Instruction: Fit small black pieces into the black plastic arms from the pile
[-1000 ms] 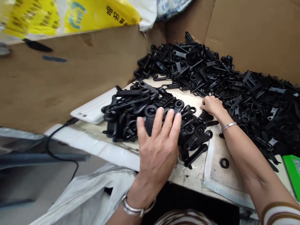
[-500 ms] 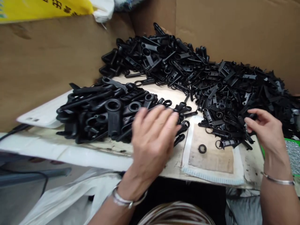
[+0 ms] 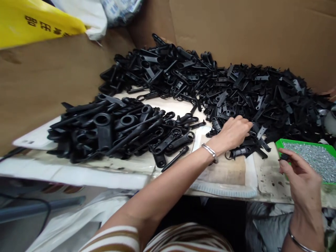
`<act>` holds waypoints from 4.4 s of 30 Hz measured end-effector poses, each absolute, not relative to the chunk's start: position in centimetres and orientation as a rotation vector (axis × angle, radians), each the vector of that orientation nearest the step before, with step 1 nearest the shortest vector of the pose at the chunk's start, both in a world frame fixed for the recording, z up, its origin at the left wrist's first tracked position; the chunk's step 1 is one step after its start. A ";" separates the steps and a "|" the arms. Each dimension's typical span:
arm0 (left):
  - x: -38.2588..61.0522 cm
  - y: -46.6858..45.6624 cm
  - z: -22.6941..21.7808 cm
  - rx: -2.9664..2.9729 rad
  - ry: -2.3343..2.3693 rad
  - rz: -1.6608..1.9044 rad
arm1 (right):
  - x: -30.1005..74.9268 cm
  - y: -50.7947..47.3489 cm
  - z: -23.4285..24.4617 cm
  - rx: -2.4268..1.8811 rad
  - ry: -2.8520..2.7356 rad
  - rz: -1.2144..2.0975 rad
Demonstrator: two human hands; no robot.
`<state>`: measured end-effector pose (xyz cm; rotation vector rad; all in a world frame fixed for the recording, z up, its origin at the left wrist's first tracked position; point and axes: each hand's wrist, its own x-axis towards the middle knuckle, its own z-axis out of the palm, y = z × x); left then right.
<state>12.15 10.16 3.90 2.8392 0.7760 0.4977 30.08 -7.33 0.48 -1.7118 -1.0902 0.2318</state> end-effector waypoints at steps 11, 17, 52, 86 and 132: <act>10.4 9.6 5.4 2.317 0.699 1.063 | 27.2 -7.3 -0.3 -1.433 -0.876 0.570; 4.2 3.0 3.0 1.283 0.660 1.091 | 22.7 -5.3 -0.2 -1.293 -0.972 0.886; 0.9 -1.9 -0.9 1.290 0.687 0.984 | 15.0 -4.1 0.2 -1.551 -1.645 -0.106; 1.3 -1.8 -3.1 1.186 0.694 1.002 | 14.6 -3.0 -1.4 -1.597 -1.498 0.091; -4.6 0.4 -0.1 2.614 1.216 1.274 | 18.6 2.9 2.9 -1.628 -1.851 0.369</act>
